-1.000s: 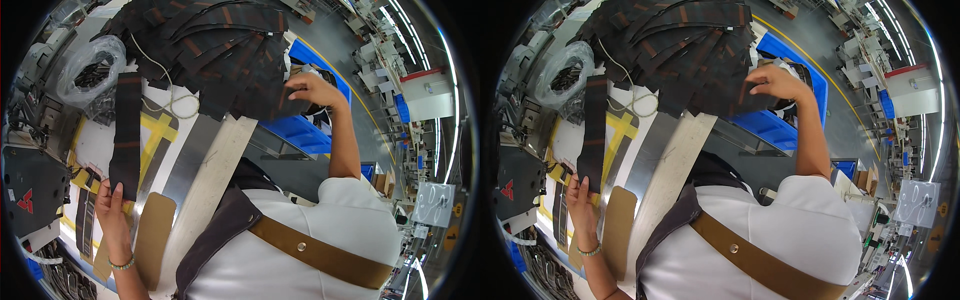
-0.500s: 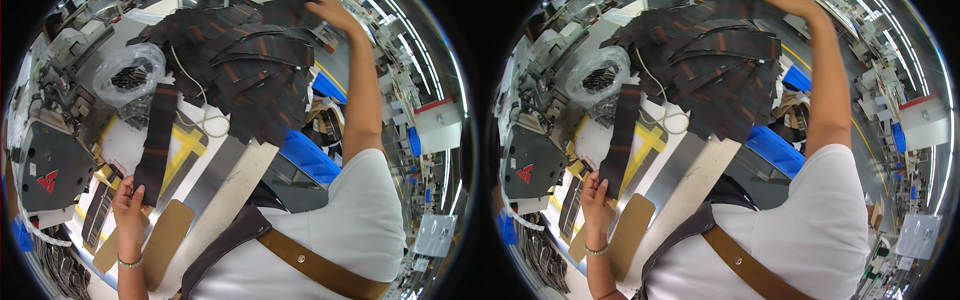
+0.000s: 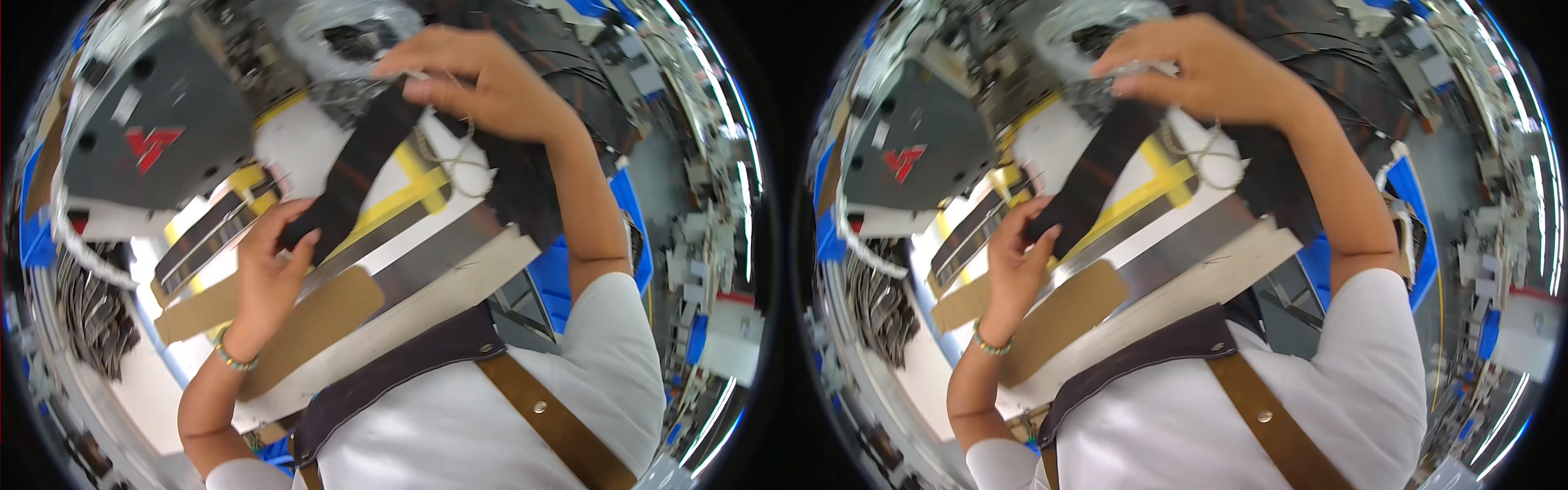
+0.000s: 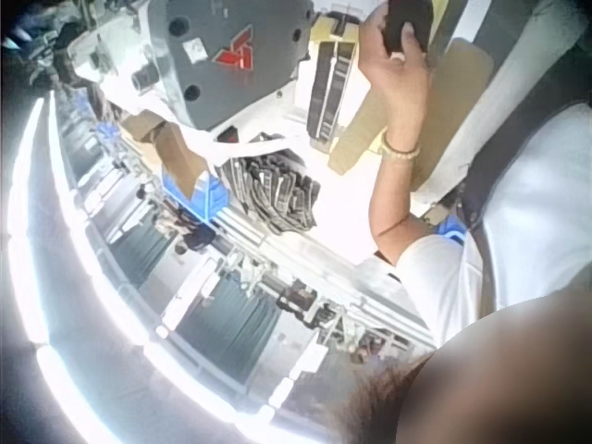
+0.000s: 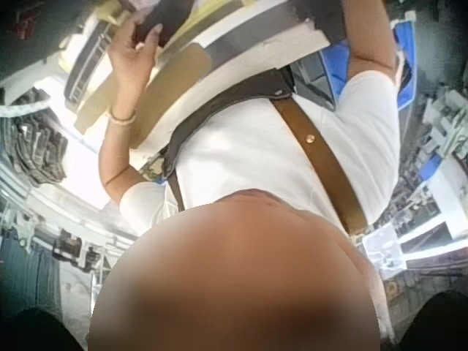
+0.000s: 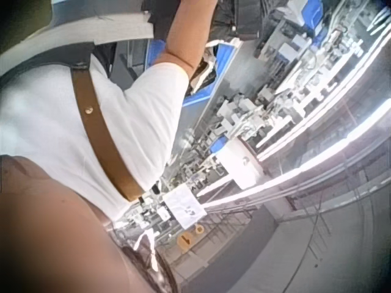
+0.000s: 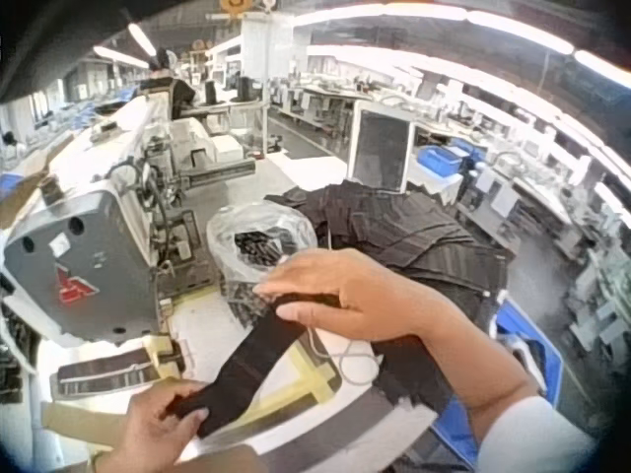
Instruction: Using an industrial sewing machine to sew along the edges and attachments of leather belts.
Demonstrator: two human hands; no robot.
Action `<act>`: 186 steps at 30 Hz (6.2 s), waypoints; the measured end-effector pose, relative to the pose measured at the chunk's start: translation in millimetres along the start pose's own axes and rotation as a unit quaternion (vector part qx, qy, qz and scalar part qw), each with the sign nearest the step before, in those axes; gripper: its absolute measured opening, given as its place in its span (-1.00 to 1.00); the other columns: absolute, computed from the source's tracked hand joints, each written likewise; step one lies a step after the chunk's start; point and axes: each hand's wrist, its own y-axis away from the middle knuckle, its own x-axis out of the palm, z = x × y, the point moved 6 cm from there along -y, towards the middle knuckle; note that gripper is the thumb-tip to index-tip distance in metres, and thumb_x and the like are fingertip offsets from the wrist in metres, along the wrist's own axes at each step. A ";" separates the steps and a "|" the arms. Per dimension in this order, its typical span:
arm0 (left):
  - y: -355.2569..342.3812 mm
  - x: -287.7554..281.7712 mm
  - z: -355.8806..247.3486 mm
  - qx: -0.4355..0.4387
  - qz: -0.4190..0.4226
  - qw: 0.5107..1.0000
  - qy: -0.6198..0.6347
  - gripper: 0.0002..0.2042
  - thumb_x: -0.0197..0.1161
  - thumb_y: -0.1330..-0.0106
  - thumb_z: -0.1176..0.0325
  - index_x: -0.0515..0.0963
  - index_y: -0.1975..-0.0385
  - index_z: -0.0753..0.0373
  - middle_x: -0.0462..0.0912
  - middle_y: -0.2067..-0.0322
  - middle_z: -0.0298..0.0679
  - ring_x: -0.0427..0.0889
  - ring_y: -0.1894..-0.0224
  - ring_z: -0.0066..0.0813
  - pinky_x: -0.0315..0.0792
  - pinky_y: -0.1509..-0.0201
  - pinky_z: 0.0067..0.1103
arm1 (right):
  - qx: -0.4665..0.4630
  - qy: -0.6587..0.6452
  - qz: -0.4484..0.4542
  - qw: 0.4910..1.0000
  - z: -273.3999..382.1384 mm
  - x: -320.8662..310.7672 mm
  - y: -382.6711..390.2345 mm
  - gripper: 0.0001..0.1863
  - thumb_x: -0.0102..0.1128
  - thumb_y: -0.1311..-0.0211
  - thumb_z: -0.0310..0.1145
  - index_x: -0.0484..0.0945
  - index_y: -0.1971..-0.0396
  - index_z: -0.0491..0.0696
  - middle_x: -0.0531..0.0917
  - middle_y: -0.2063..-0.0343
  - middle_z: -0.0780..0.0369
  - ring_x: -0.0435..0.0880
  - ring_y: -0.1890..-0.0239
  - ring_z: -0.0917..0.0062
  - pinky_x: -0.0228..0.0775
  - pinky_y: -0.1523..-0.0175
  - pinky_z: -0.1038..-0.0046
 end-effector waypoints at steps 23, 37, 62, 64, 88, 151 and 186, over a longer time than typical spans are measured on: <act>-32.0 -12.9 36.7 -0.047 -0.083 0.990 0.108 -0.57 0.34 -0.41 0.71 0.54 -0.27 0.39 0.61 0.31 -0.40 0.56 0.28 -0.73 0.53 0.09 -0.71 | -0.057 0.105 -0.012 0.993 -6.2 103.4 -43.1 -0.73 0.35 -0.45 -0.31 0.75 -0.02 -0.11 0.73 0.04 0.14 0.67 -0.08 0.15 0.53 -0.22 0.16; -13.9 -58.9 6.9 0.193 -0.051 0.927 -0.318 -0.73 0.47 -0.31 0.54 0.71 0.00 0.33 0.74 0.10 -0.13 0.74 0.10 -0.13 0.67 0.02 -0.34 | 0.014 -0.057 0.083 0.995 -32.7 151.6 -69.4 -0.81 0.34 -0.47 -0.34 0.66 0.13 -0.16 0.72 0.27 0.06 0.73 0.17 0.06 0.54 0.06 0.15; -19.4 -54.0 24.3 0.262 -0.048 0.891 -0.368 -0.69 0.50 -0.25 0.56 0.71 0.00 0.32 0.76 -0.05 -0.17 0.71 -0.09 -0.07 0.63 -0.17 -0.30 | 0.035 -0.113 0.110 0.987 -36.6 152.1 -99.5 -0.76 0.41 -0.43 -0.31 0.77 0.15 -0.20 0.83 0.32 0.07 0.79 0.32 0.21 0.57 0.12 0.28; -21.3 -49.1 22.1 0.261 -0.019 0.888 -0.379 -0.61 0.50 -0.27 0.47 0.72 -0.11 0.30 0.74 -0.17 -0.17 0.66 -0.22 -0.05 0.59 -0.28 -0.28 | 0.080 -0.088 0.110 0.987 -49.4 164.5 -97.7 -0.76 0.39 -0.43 -0.28 0.77 0.18 -0.19 0.83 0.36 0.08 0.79 0.34 0.20 0.57 0.13 0.28; -26.0 -38.3 23.9 0.210 0.065 0.878 -0.425 -0.45 0.44 -0.37 0.11 0.63 -0.30 0.25 0.55 -0.44 -0.15 0.40 -0.48 0.03 0.29 -0.57 -0.09 | 0.104 -0.027 0.083 0.991 -47.6 170.0 -99.7 -0.73 0.39 -0.33 -0.14 0.78 0.36 -0.06 0.77 0.48 0.13 0.77 0.36 0.14 0.58 0.17 0.15; -24.3 -64.2 16.4 0.168 0.088 0.874 -0.447 -0.46 0.27 -0.25 0.69 0.66 -0.28 0.26 0.64 -0.34 -0.18 0.53 -0.43 0.01 0.49 -0.48 -0.19 | -0.147 0.086 0.054 0.984 -10.0 171.1 -58.1 -0.62 0.31 -0.29 -0.50 0.86 -0.02 0.21 0.70 -0.29 0.31 0.64 -0.29 0.38 0.49 -0.40 0.24; -49.7 -76.5 36.6 0.138 0.050 0.876 -0.460 -0.52 0.16 -0.28 0.68 0.65 -0.22 0.27 0.75 0.08 0.06 0.70 0.09 0.14 0.61 -0.02 -0.15 | -0.073 0.072 -0.011 0.995 -45.8 150.6 -57.8 -0.73 0.26 -0.38 -0.50 0.83 0.02 -0.07 0.75 -0.20 0.21 0.65 -0.28 0.33 0.48 -0.41 0.25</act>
